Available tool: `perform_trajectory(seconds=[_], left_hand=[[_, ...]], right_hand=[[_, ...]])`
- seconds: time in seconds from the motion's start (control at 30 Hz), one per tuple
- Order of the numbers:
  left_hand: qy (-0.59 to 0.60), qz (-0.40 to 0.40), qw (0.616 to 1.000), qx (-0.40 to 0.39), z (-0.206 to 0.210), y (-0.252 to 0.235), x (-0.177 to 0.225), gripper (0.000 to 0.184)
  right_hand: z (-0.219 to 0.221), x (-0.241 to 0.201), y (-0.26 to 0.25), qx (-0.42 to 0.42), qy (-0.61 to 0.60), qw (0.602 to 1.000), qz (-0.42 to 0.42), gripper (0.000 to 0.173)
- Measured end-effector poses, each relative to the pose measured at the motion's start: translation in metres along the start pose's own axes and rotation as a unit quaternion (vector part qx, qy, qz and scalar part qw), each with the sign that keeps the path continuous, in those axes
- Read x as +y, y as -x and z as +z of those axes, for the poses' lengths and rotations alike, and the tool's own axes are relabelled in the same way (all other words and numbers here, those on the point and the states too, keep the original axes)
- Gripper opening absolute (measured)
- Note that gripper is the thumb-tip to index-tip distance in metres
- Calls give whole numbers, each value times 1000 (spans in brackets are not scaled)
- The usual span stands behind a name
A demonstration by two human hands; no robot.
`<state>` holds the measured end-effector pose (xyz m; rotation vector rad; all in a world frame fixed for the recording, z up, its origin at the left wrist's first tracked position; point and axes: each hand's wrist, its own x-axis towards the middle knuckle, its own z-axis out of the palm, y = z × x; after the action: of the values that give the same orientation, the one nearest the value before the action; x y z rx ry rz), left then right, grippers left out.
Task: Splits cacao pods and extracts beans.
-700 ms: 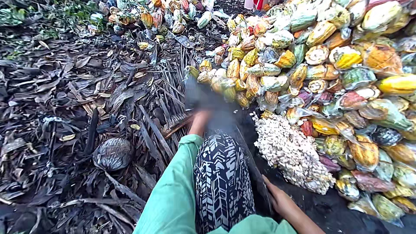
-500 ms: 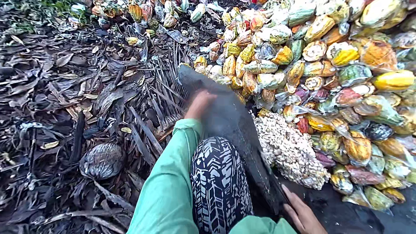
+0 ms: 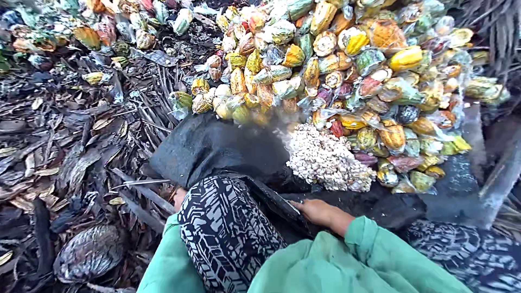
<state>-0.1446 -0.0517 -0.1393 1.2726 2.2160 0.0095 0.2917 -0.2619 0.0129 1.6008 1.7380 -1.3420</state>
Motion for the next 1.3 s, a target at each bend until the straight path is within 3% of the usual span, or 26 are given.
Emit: perform_trajectory(seconds=[0.03, 0.1, 0.17, 0.27, 0.37, 0.47, 0.57, 0.63, 0.7, 0.8, 0.9, 0.97, 1.0, 1.07, 1.17, 1.23, 1.3], left_hand=[[-24, 28, 999, 33, -17, 1, 11, 59], [-28, 95, 995, -18, -88, 26, 60, 71], [-2, 192, 981, -18, -144, 52, 107, 65], [-4, 304, 953, 2, -194, 99, 176, 52], [-37, 411, 910, -28, -210, 180, 257, 50], [-86, 517, 845, -104, -164, 248, 328, 48], [-169, 559, 784, -209, -56, 285, 366, 52], [-271, 534, 759, -254, 35, 293, 351, 67], [-384, 465, 733, -313, 98, 300, 302, 92], [-511, 373, 656, -412, 137, 314, 234, 104], [-567, 326, 589, -474, 142, 301, 251, 100], [-585, 336, 563, -478, 143, 296, 293, 84], [-566, 364, 570, -472, 143, 296, 320, 75], [-446, 441, 635, -451, 146, 300, 382, 60], [-278, 530, 715, -360, 191, 309, 470, 48], [-218, 579, 717, -321, 237, 307, 512, 45], [-205, 592, 718, -303, 287, 302, 535, 55]], right_hand=[[-5, 8, 17, 28, -4, 1000, 2, 63], [-17, 34, 55, 93, -25, 995, 27, 60], [-25, 67, 97, 128, -33, 987, 88, 59], [1, 107, 141, 45, 2, 981, 187, 50], [35, 115, 159, -49, 17, 971, 235, 31], [35, 110, 172, -50, 5, 968, 247, 34], [33, 119, 181, -35, -2, 972, 231, 33], [29, 134, 193, -23, -6, 979, 201, 41], [22, 152, 209, 27, -31, 985, 169, 58], [8, 176, 241, 141, -74, 968, 193, 61], [1, 196, 266, 263, -60, 933, 238, 59], [-2, 205, 281, 372, -53, 898, 228, 59], [-3, 208, 289, 426, -54, 879, 210, 59], [-3, 212, 302, 515, -44, 840, 162, 55], [-3, 220, 317, 574, -54, 804, 143, 56], [-8, 222, 323, 564, -84, 807, 154, 55], [-19, 218, 328, 522, -120, 828, 168, 54]])
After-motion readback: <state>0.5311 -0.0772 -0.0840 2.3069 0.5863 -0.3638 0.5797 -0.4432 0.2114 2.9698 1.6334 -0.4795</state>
